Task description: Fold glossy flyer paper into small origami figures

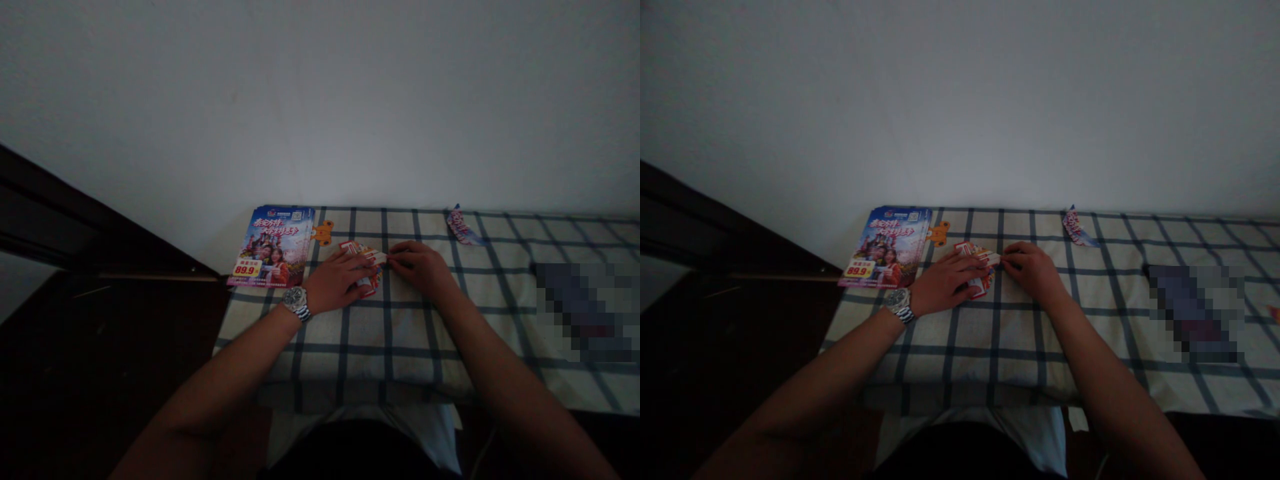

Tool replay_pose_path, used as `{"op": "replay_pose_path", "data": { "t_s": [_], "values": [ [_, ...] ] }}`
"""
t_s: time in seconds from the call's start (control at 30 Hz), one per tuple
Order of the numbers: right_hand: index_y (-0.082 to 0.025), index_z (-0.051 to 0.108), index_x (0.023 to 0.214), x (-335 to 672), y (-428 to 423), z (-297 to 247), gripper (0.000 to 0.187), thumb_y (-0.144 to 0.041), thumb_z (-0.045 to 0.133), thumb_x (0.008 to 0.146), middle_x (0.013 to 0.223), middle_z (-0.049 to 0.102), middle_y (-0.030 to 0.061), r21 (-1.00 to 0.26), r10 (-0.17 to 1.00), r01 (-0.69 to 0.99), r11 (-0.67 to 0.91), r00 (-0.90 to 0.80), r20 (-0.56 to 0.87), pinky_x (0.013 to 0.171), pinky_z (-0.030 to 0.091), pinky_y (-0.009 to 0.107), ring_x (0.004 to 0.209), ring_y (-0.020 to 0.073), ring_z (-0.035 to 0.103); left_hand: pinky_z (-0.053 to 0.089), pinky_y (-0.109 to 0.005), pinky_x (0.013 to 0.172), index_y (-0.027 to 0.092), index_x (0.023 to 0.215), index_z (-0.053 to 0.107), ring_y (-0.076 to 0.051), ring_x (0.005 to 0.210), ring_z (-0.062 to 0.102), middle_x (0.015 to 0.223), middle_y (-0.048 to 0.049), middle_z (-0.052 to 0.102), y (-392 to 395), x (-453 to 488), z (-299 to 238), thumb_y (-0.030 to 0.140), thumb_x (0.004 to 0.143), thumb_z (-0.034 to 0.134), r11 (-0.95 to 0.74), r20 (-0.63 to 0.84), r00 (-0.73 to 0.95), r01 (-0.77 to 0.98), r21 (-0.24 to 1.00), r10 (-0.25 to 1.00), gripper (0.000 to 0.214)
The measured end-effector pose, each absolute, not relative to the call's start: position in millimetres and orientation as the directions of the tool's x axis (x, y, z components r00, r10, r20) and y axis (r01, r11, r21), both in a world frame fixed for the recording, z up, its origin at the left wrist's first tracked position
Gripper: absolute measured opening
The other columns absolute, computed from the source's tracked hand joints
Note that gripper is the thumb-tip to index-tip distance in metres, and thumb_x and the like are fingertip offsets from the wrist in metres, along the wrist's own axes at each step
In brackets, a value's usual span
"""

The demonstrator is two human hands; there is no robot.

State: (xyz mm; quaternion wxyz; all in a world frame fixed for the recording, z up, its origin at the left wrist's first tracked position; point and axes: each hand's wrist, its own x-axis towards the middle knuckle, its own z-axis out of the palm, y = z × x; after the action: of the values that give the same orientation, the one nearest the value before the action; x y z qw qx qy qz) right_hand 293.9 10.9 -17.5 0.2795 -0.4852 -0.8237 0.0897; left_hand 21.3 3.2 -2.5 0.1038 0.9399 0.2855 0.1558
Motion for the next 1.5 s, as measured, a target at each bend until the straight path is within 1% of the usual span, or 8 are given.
{"op": "replay_pose_path", "data": {
  "t_s": [0.2,0.37,0.6,0.73,0.9,1.03,1.3,1.5],
  "values": [
    [-0.024,0.081,0.099,292.7,6.7,-12.6,0.019,-0.027,0.062,0.097,0.111,0.077,0.0053,-0.394,0.848,0.764,0.511,-0.371,0.378,0.089,0.060,0.041,0.097,0.0246,0.074,0.029,-0.049,0.124,0.024,0.140,0.059,-0.025,0.140,0.049,0.150,-0.0058,0.057,3.3,21.1,-4.4,0.044,0.103,0.052,-0.817,0.237,0.788,0.503,0.281,0.568,0.042],
    [-0.023,0.081,0.105,292.5,7.4,-14.5,0.022,-0.027,0.061,0.097,0.113,0.076,0.0082,-0.364,0.824,0.753,0.548,-0.410,0.391,0.091,0.059,0.042,0.100,0.0260,0.072,0.028,-0.048,0.125,0.024,0.141,0.059,-0.025,0.141,0.048,0.150,-0.0054,0.056,3.6,21.3,-4.8,0.044,0.103,0.052,-0.821,0.245,0.790,0.495,0.284,0.562,0.043],
    [-0.023,0.081,0.100,292.3,10.5,-17.5,0.017,-0.027,0.065,0.095,0.110,0.075,0.0080,-0.408,0.834,0.742,0.532,-0.374,0.407,0.092,0.059,0.045,0.099,0.0263,0.071,0.027,-0.049,0.126,0.024,0.143,0.058,-0.025,0.142,0.048,0.151,-0.0064,0.056,4.8,20.5,-5.3,0.042,0.103,0.054,-0.821,0.243,0.792,0.492,0.290,0.561,0.044],
    [-0.024,0.079,0.103,292.1,9.0,-17.3,0.017,-0.028,0.065,0.095,0.110,0.074,0.0081,-0.422,0.824,0.723,0.547,-0.379,0.421,0.093,0.058,0.046,0.100,0.0263,0.070,0.029,-0.049,0.125,0.025,0.144,0.057,-0.025,0.141,0.049,0.151,-0.0067,0.055,5.1,19.7,-5.6,0.040,0.102,0.055,-0.821,0.225,0.797,0.498,0.280,0.560,0.044],
    [-0.022,0.075,0.114,289.3,6.6,-21.4,0.026,-0.036,0.071,0.092,0.117,0.070,0.0120,-0.400,0.799,0.707,0.583,-0.410,0.440,0.097,0.056,0.049,0.108,0.0296,0.066,0.025,-0.048,0.127,0.022,0.150,0.050,-0.026,0.145,0.044,0.155,-0.0084,0.050,6.1,19.6,-7.3,0.044,0.102,0.054,-0.810,0.226,0.783,0.525,0.262,0.580,0.053],
    [-0.023,0.073,0.118,286.0,4.4,-22.1,0.034,-0.041,0.074,0.090,0.119,0.068,0.0127,-0.377,0.794,0.715,0.589,-0.425,0.435,0.099,0.054,0.052,0.112,0.0315,0.063,0.024,-0.048,0.128,0.021,0.150,0.050,-0.026,0.147,0.042,0.156,-0.0078,0.050,6.4,20.4,-8.7,0.047,0.104,0.051,-0.814,0.240,0.780,0.530,0.238,0.578,0.053],
    [-0.022,0.070,0.119,274.5,-3.0,-16.2,0.043,-0.047,0.076,0.086,0.119,0.064,0.0139,-0.345,0.815,0.761,0.549,-0.396,0.424,0.099,0.053,0.053,0.111,0.0333,0.060,0.025,-0.049,0.127,0.025,0.153,0.045,-0.025,0.148,0.040,0.158,-0.0076,0.048,6.1,20.4,-10.7,0.049,0.105,0.047,-0.813,0.240,0.779,0.532,0.236,0.579,0.054],
    [-0.023,0.067,0.120,273.7,-3.7,-16.1,0.044,-0.047,0.076,0.084,0.122,0.062,0.0139,-0.350,0.828,0.771,0.533,-0.390,0.402,0.100,0.053,0.053,0.114,0.0337,0.059,0.021,-0.047,0.128,0.024,0.152,0.047,-0.025,0.148,0.040,0.158,-0.0069,0.048,6.6,20.3,-11.3,0.047,0.104,0.050,-0.811,0.235,0.778,0.542,0.221,0.583,0.054]
  ]
}}
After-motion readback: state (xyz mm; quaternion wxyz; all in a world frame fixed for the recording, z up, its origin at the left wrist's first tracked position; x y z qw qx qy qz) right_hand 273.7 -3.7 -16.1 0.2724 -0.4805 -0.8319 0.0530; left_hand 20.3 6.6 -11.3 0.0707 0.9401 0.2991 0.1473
